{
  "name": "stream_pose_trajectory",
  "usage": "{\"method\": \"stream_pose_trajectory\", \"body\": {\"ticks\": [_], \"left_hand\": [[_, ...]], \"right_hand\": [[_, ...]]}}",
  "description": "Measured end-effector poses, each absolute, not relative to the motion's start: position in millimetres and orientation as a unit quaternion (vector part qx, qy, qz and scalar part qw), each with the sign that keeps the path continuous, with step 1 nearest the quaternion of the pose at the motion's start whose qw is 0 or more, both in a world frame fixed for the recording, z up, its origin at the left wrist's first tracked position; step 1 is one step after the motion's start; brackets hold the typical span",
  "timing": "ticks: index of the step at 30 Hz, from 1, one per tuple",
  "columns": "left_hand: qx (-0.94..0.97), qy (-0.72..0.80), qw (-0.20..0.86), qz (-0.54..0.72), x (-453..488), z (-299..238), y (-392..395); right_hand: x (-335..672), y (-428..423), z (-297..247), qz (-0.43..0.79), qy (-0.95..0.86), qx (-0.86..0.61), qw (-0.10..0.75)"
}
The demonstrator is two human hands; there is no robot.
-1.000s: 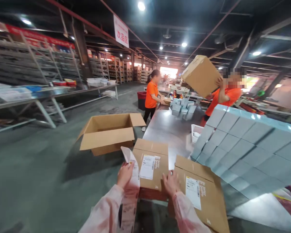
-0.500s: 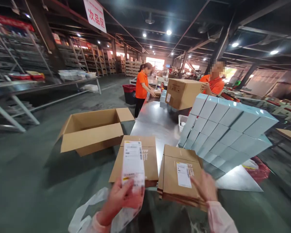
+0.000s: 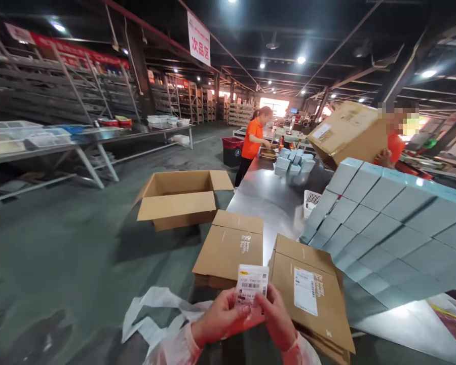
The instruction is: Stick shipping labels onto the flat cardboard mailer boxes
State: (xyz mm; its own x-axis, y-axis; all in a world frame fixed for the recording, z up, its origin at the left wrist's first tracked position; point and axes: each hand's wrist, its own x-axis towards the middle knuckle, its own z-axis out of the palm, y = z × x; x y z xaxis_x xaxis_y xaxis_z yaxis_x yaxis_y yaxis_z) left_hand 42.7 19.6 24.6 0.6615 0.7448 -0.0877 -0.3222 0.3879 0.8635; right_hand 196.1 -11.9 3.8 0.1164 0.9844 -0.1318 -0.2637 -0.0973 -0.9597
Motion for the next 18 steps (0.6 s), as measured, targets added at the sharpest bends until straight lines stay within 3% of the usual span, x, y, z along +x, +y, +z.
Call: {"method": "stream_pose_trajectory", "body": {"ticks": [4, 11, 18], "left_hand": [[0.507, 0.186, 0.795, 0.276, 60, 35, 25], [0.672, 0.353, 0.59, 0.275, 45, 40, 119], [0.776, 0.125, 0.606, 0.124, 151, 112, 137]], "right_hand": [[214, -17, 23, 0.521, -0.406, -0.512, 0.55], [254, -34, 8, 0.45, -0.303, -0.525, 0.656], [240, -64, -24, 0.402, -0.167, -0.524, 0.732]]}}
